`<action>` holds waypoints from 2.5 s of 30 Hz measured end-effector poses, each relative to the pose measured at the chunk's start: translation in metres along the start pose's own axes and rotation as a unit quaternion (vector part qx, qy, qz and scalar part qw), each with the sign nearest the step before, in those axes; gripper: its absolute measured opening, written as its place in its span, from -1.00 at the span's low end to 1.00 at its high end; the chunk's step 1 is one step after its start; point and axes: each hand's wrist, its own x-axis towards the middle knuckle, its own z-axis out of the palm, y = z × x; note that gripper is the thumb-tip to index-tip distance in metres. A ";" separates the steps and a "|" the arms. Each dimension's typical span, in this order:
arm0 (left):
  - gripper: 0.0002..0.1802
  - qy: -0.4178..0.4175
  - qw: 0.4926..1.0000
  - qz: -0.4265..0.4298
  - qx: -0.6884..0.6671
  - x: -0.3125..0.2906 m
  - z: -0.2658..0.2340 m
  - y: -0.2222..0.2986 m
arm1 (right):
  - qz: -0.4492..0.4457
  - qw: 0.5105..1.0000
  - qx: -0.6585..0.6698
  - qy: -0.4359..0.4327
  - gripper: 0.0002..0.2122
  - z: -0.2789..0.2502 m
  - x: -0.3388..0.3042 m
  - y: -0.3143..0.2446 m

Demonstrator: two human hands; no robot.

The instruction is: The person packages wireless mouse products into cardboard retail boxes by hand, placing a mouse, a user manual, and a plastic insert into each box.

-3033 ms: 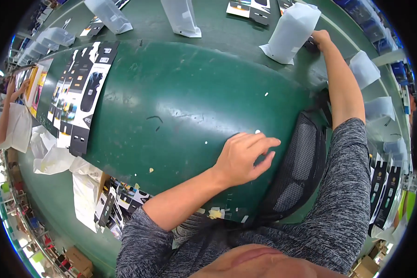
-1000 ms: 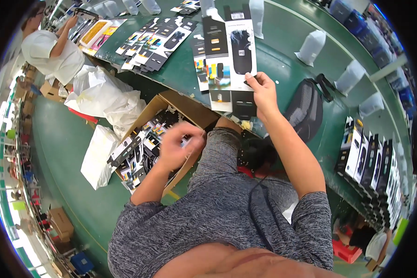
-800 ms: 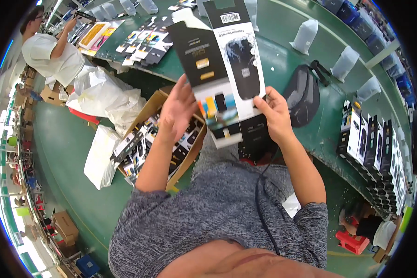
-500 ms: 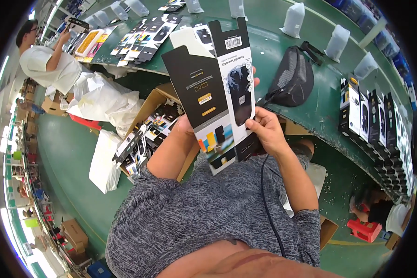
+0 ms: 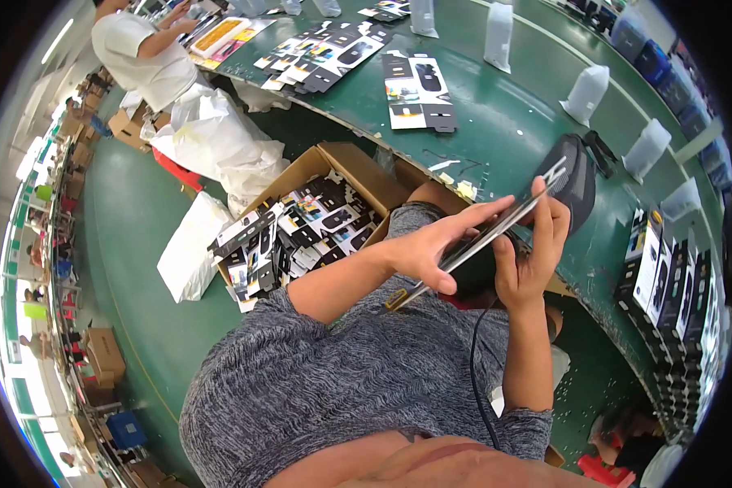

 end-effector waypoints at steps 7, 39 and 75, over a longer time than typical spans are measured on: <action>0.43 0.022 1.000 -0.006 -0.008 -0.007 -0.003 0.000 | 0.006 0.997 0.053 -0.050 -0.20 0.010 -0.001 -0.006; 0.67 -0.031 0.982 0.052 0.180 -0.021 -0.016 -0.002 | 0.025 0.909 -0.167 -0.380 -0.55 -0.039 0.038 -0.063; -0.20 0.040 0.934 0.205 0.291 0.044 0.022 0.048 | 0.066 0.976 0.198 0.060 -0.65 -0.036 -0.011 -0.019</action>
